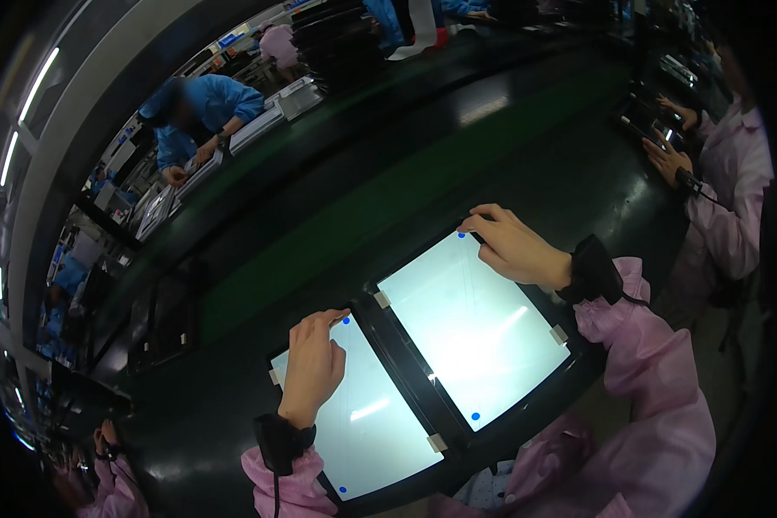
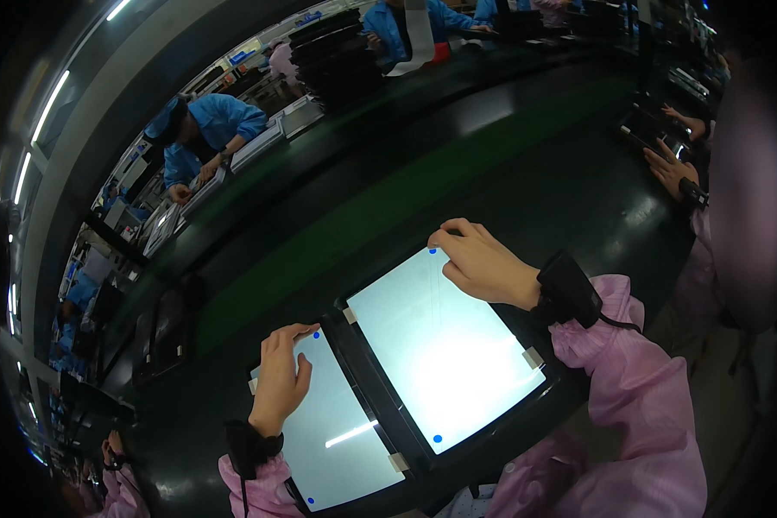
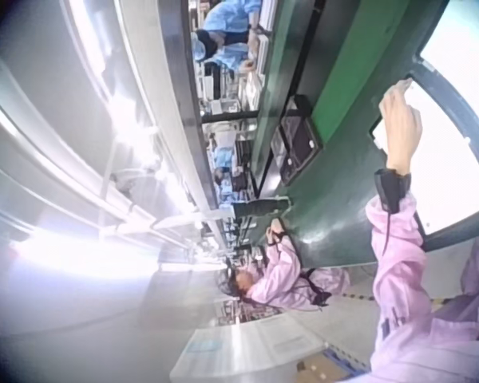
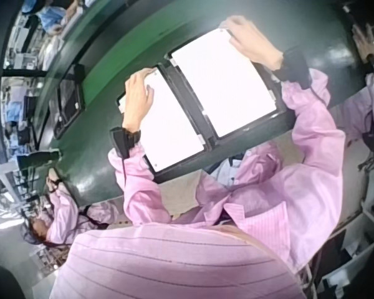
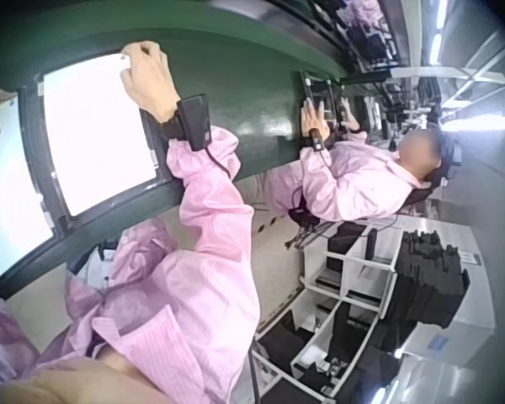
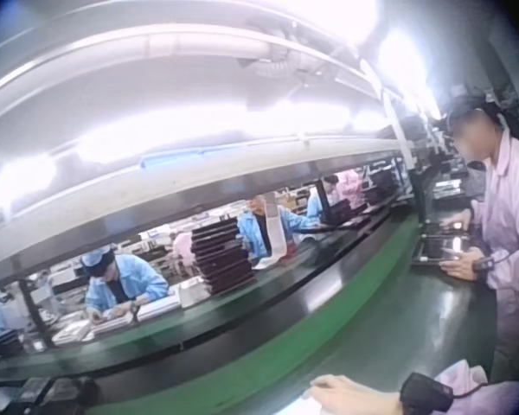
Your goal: The worker performs quality control and functional testing on tablet screens by interacting with test software and patterns on an assembly line.
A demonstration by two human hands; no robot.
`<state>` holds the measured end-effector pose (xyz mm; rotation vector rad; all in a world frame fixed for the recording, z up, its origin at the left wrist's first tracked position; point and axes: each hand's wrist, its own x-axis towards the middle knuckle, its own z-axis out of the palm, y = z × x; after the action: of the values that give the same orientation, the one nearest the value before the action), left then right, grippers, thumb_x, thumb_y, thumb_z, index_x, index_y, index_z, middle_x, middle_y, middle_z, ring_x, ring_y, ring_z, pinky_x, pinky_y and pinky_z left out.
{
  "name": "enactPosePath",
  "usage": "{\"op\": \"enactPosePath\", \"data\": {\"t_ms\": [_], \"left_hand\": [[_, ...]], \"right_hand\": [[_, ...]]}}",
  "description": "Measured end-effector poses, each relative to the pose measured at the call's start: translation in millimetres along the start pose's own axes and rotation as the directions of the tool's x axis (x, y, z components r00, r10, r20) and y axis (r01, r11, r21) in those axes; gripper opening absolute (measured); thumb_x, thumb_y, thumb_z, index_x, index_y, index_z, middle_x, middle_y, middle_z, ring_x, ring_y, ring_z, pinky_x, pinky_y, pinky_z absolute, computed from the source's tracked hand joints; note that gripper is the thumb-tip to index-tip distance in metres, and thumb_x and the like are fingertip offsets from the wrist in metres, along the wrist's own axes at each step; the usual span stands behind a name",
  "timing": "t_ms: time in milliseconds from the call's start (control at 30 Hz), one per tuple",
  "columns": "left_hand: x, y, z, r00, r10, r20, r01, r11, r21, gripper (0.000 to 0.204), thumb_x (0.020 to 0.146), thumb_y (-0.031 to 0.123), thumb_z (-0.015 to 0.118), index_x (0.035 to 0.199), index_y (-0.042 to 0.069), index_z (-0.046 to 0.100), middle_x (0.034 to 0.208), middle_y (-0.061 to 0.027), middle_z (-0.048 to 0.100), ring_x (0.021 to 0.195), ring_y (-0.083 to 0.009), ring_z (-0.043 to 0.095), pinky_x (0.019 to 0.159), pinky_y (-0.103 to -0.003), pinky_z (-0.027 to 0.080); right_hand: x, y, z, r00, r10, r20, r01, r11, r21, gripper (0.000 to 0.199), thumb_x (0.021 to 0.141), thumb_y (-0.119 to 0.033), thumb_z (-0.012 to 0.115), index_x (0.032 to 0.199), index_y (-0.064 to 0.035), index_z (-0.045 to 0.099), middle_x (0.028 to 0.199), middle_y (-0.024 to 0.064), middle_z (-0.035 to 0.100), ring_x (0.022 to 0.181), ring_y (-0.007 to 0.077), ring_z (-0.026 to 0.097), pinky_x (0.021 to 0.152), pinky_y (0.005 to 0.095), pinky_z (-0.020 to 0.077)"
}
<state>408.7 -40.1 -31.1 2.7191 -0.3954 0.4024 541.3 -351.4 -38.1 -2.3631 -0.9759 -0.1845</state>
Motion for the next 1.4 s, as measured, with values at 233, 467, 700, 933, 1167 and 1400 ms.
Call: {"op": "enactPosePath", "data": {"t_ms": [233, 467, 700, 933, 1167, 1400], "left_hand": [[-11, 7, -1, 0.999, -0.044, 0.001, 0.044, 0.999, 0.022, 0.045, 0.071, -0.010, 0.050, 0.115, 0.000, 0.051, 0.109, -0.0150, 0.056, 0.104, -0.0328, 0.050, 0.093, -0.041, 0.038], [-55, 25, -17, 0.994, -0.070, 0.079, 0.066, 0.997, 0.048, 0.040, 0.074, -0.008, 0.049, 0.113, -0.001, 0.048, 0.111, -0.0138, 0.056, 0.103, -0.0340, 0.048, 0.092, -0.039, 0.038], [-117, 52, -37, 0.978, -0.173, 0.119, 0.167, 0.984, 0.058, 0.050, 0.072, -0.008, 0.053, 0.121, 0.003, 0.052, 0.106, -0.0154, 0.055, 0.099, -0.0307, 0.052, 0.092, -0.040, 0.038], [-80, 34, -37, 0.998, -0.052, 0.038, 0.053, 0.999, -0.006, 0.048, 0.074, -0.006, 0.052, 0.121, 0.002, 0.050, 0.112, -0.0160, 0.054, 0.106, -0.0322, 0.049, 0.093, -0.040, 0.037], [-18, 13, -5, 1.000, -0.019, -0.001, 0.019, 0.999, 0.041, 0.047, 0.073, -0.007, 0.051, 0.119, 0.000, 0.048, 0.114, -0.0168, 0.053, 0.108, -0.0333, 0.048, 0.095, -0.040, 0.037], [-14, 15, -2, 0.997, -0.065, 0.039, 0.063, 0.996, 0.071, 0.046, 0.072, -0.007, 0.050, 0.117, -0.002, 0.047, 0.115, -0.0167, 0.053, 0.106, -0.0334, 0.049, 0.094, -0.040, 0.037]], "right_hand": [[-6, -12, -2, 0.999, 0.048, 0.025, -0.047, 0.998, -0.037, 0.030, 0.082, -0.005, 0.047, 0.111, 0.0021, 0.052, 0.115, 0.0186, 0.053, 0.120, 0.0353, 0.041, 0.099, 0.0437, 0.0362], [-48, -45, -4, 0.989, -0.138, 0.047, 0.140, 0.989, -0.052, 0.027, 0.079, -0.004, 0.050, 0.105, 0.0020, 0.057, 0.105, 0.0168, 0.059, 0.119, 0.0346, 0.044, 0.100, 0.0456, 0.0347], [-90, -87, -6, 0.959, -0.213, 0.190, 0.217, 0.976, -0.002, 0.036, 0.077, -0.007, 0.054, 0.112, 0.0030, 0.053, 0.111, 0.0116, 0.059, 0.119, 0.0323, 0.045, 0.103, 0.0469, 0.0323], [-97, -92, -1, 0.952, -0.237, 0.195, 0.247, 0.969, -0.028, 0.036, 0.078, -0.007, 0.053, 0.112, 0.0031, 0.053, 0.113, 0.0105, 0.059, 0.119, 0.0305, 0.045, 0.104, 0.0475, 0.0312], [-99, -91, 0, 0.963, -0.209, 0.173, 0.209, 0.978, 0.019, 0.034, 0.078, -0.006, 0.053, 0.110, 0.0028, 0.054, 0.111, 0.0105, 0.059, 0.119, 0.0308, 0.045, 0.103, 0.0472, 0.0313], [-98, -87, 1, 0.952, -0.252, 0.173, 0.254, 0.967, 0.012, 0.032, 0.078, -0.007, 0.054, 0.109, 0.0024, 0.055, 0.111, 0.0095, 0.060, 0.119, 0.0304, 0.045, 0.103, 0.0479, 0.0313]]}}
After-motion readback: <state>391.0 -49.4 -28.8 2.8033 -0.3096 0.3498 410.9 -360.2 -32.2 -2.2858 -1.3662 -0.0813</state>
